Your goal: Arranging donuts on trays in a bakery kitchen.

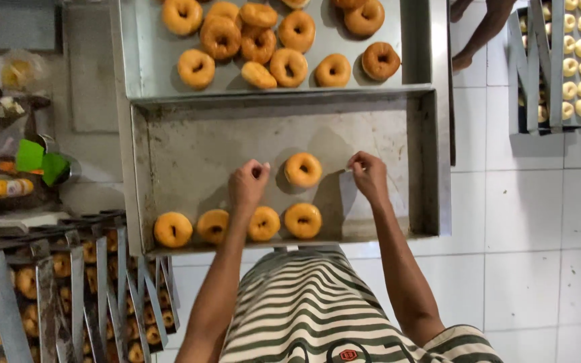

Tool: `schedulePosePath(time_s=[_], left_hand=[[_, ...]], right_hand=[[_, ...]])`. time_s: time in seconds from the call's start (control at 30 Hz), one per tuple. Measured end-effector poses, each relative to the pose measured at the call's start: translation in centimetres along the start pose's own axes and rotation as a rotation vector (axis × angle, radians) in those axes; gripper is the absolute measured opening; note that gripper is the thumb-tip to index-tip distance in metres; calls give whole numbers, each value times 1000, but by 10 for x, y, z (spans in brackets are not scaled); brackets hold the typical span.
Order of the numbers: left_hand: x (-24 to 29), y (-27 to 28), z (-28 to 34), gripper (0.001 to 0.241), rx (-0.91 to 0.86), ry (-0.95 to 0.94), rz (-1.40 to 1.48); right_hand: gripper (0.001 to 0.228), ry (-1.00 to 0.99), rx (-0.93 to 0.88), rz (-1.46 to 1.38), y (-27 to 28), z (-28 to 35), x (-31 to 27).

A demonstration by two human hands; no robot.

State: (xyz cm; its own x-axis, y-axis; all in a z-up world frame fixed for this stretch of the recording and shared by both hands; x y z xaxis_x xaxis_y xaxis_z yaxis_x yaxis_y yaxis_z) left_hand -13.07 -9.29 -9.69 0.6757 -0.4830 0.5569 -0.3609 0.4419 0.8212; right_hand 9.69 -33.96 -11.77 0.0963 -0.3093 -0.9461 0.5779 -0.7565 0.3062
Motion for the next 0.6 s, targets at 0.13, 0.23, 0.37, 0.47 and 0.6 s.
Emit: schedulePosePath(time_s=[0.13, 0.23, 0.37, 0.47, 0.6], left_hand=[[-12, -4, -5, 32, 31, -30, 81], [-6, -22, -16, 25, -56, -88, 191], [-6, -70, -27, 22, -94, -141, 54], [8, -96, -26, 21, -120, -194, 41], [52, -108, 3, 21, -171, -253, 48]], right_hand=[[20, -116, 71, -27, 22, 47, -17], [24, -203, 140, -11, 33, 81, -28], [19, -169, 239, -66, 50, 131, -32], [14, -123, 312, -163, 66, 156, -26], [19, -169, 397, -178, 92, 187, -31]])
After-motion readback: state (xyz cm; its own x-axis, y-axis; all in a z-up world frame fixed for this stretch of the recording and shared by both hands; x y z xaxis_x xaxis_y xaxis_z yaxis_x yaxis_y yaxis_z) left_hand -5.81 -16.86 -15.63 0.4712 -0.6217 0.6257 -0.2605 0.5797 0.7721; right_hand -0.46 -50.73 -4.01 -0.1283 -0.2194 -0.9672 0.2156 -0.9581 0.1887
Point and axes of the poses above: each hand's wrist, its own z-axis away from the middle knuckle, its own y-axis out of the back of the hand, x = y × z, the point moved 4 cm from there along -z, towards the middle knuckle, and after that the axes turned 11 degrees about -z, right-handed, at the moved point
